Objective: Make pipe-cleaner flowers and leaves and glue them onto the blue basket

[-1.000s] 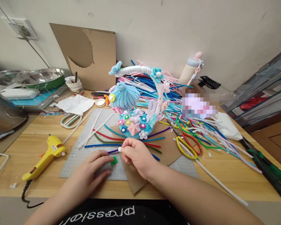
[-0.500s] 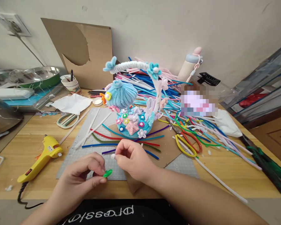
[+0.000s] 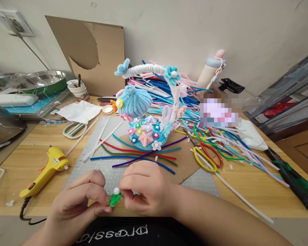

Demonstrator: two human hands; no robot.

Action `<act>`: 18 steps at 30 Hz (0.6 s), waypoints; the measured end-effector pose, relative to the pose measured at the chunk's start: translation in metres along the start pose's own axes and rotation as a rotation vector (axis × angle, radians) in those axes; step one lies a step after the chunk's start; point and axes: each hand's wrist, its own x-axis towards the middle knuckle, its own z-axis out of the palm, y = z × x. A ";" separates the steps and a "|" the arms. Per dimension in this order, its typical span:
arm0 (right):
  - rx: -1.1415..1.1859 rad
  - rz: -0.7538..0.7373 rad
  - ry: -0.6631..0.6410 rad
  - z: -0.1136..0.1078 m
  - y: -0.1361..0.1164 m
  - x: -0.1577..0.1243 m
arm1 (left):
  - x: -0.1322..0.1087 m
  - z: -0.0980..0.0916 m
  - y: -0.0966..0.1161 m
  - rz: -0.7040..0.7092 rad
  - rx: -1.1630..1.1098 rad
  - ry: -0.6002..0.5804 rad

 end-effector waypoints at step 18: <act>0.020 -0.076 -0.110 -0.001 0.001 0.000 | -0.001 -0.004 -0.002 0.014 0.024 -0.052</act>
